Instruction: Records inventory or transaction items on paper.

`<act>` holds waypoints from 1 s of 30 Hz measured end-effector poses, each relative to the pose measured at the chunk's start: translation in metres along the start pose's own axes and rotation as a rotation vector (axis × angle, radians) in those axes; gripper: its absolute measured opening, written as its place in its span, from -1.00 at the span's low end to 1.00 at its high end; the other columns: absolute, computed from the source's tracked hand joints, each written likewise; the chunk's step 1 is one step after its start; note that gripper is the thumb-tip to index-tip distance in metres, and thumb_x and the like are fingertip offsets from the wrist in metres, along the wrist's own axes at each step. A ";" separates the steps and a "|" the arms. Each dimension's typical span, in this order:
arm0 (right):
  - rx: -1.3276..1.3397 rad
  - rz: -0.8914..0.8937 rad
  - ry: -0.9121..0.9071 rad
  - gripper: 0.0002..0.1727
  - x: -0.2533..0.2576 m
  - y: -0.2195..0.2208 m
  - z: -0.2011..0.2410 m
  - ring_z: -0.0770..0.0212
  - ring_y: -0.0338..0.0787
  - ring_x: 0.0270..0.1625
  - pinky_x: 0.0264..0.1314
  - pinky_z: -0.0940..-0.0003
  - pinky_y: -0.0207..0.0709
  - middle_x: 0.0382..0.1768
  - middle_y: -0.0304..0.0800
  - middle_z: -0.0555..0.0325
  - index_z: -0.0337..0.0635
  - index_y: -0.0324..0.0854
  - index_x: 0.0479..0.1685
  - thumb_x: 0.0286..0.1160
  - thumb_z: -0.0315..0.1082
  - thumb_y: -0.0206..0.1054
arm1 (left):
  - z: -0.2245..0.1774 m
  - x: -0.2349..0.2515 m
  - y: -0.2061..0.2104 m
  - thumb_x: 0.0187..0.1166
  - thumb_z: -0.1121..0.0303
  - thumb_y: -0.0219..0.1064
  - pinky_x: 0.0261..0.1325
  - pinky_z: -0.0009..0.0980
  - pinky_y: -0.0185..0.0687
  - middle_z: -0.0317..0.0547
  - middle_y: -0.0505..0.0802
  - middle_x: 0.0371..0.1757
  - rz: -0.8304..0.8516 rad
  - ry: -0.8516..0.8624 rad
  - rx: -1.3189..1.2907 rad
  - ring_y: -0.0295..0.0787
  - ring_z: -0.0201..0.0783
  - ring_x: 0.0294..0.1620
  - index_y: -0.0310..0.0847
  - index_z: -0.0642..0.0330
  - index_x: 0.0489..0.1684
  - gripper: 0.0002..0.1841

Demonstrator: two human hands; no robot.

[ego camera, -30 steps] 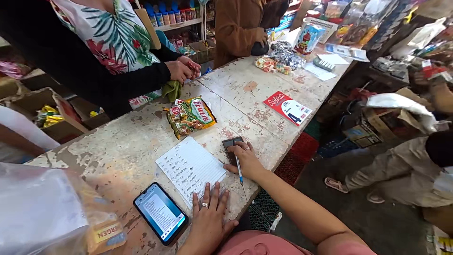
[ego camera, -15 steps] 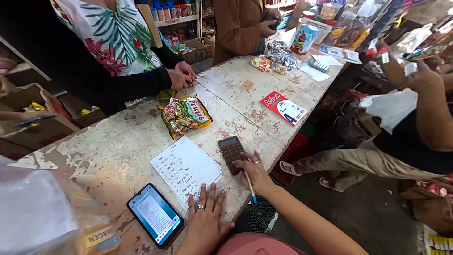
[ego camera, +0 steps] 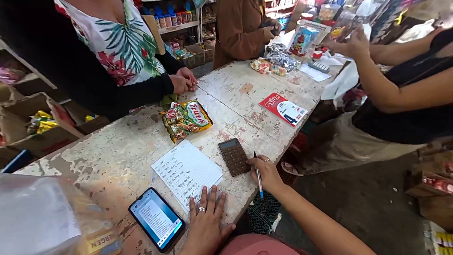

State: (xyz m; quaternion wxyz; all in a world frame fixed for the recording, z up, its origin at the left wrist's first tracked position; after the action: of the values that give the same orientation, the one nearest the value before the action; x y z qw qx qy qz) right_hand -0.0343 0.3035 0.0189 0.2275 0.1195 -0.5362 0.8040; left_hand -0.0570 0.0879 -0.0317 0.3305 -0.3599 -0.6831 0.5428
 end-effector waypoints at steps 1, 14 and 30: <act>-0.017 -0.001 -0.015 -0.70 0.000 0.000 0.002 -0.10 0.85 0.15 0.33 -0.07 0.61 -0.05 0.92 0.02 -0.21 0.77 0.02 0.41 -0.41 0.21 | 0.000 0.000 0.000 0.41 -0.54 -0.01 0.57 0.62 -0.06 0.11 0.31 0.83 -0.011 0.003 0.003 0.11 0.36 0.82 0.37 -0.06 0.76 -0.02; 0.046 0.102 0.066 -0.67 0.010 0.000 0.019 -0.12 0.82 0.14 0.15 -0.05 0.66 0.03 0.90 -0.03 -0.20 0.77 0.08 0.45 -0.34 0.21 | -0.001 0.000 -0.003 0.40 -0.53 0.02 0.54 0.64 -0.03 0.14 0.32 0.82 -0.018 0.008 -0.002 0.14 0.40 0.80 0.37 -0.04 0.75 -0.02; 0.153 0.077 0.197 -0.70 0.010 -0.006 -0.014 -0.09 0.80 0.05 0.13 -0.04 0.64 -0.08 0.85 -0.11 -0.31 0.73 0.02 0.42 -0.37 0.24 | 0.000 0.000 0.000 0.42 -0.54 0.01 0.57 0.62 -0.05 0.10 0.27 0.85 0.029 -0.006 -0.006 0.09 0.39 0.82 0.33 -0.08 0.78 -0.03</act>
State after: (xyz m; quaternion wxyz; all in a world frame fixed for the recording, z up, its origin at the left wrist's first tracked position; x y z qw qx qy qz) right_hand -0.0394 0.3207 0.0223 0.2383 0.0365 -0.4524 0.8586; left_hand -0.0572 0.0880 -0.0313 0.3193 -0.3695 -0.6804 0.5464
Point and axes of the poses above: each hand's wrist, its own x-axis towards the middle knuckle, its own y-axis out of the palm, z = x × y, the point moved 10 cm from there along x, towards the middle knuckle
